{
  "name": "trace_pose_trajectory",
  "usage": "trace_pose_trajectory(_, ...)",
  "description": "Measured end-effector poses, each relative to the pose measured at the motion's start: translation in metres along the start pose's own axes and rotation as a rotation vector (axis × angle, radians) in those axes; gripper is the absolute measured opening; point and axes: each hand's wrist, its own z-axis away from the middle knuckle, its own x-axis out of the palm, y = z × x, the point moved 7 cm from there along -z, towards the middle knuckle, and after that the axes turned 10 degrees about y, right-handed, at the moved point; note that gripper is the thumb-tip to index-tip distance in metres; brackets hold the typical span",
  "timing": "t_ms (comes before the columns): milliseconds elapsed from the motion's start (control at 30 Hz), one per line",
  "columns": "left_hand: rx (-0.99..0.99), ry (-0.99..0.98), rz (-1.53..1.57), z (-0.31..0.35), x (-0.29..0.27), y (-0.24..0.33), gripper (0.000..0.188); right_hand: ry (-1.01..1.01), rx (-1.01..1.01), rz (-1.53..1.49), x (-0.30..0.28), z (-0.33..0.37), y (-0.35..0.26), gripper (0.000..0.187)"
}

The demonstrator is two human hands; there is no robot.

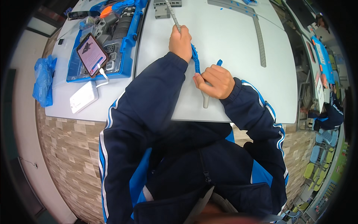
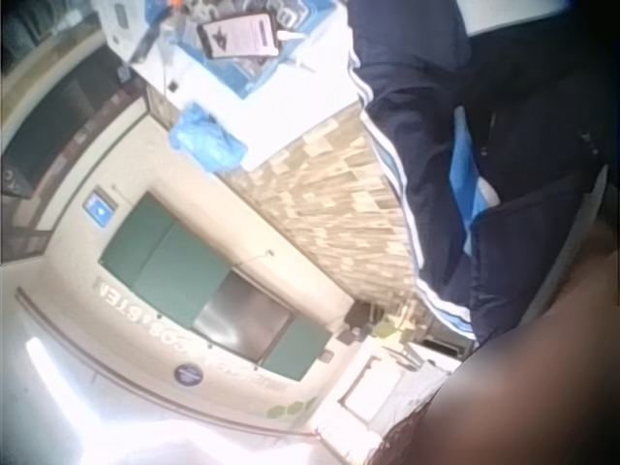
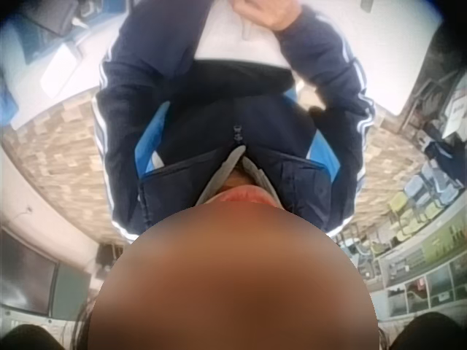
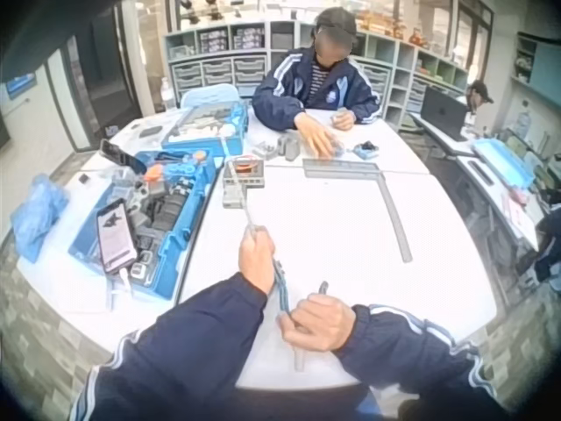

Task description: The person assembles a knitting needle by inserting black pins into a gray perforated rail, then attaches a blue circular connector to the rail's end. The person uses pliers to secure the pins and adjusts the connector by hand.

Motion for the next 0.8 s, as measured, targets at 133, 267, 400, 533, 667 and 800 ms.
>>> trace_pose_trajectory(133,0.025,0.002,-0.011,-0.001,0.0,-0.002,0.023,0.051,0.061,0.003,0.0,-0.002,0.0,0.015)
trace_pose_trajectory(267,0.024,0.014,0.017,-0.003,-0.001,-0.007,0.026,0.038,0.145,-0.009,0.0,-0.004,0.001,0.015)
trace_pose_trajectory(400,0.019,-0.008,0.084,-0.004,0.0,-0.009,0.022,0.063,0.251,-0.134,-0.004,-0.002,0.012,0.018)
trace_pose_trajectory(533,-0.029,-0.071,0.225,-0.003,0.006,-0.009,0.025,0.277,0.38,-0.137,-0.031,0.005,0.045,0.026)
trace_pose_trajectory(667,-0.055,-0.116,0.262,-0.004,0.007,-0.01,0.029,-0.053,0.5,0.1,-0.033,0.021,0.087,0.034)
trace_pose_trajectory(800,-0.079,-0.144,0.271,-0.005,0.006,-0.012,0.031,-0.375,0.532,0.252,-0.025,0.037,0.103,0.048)
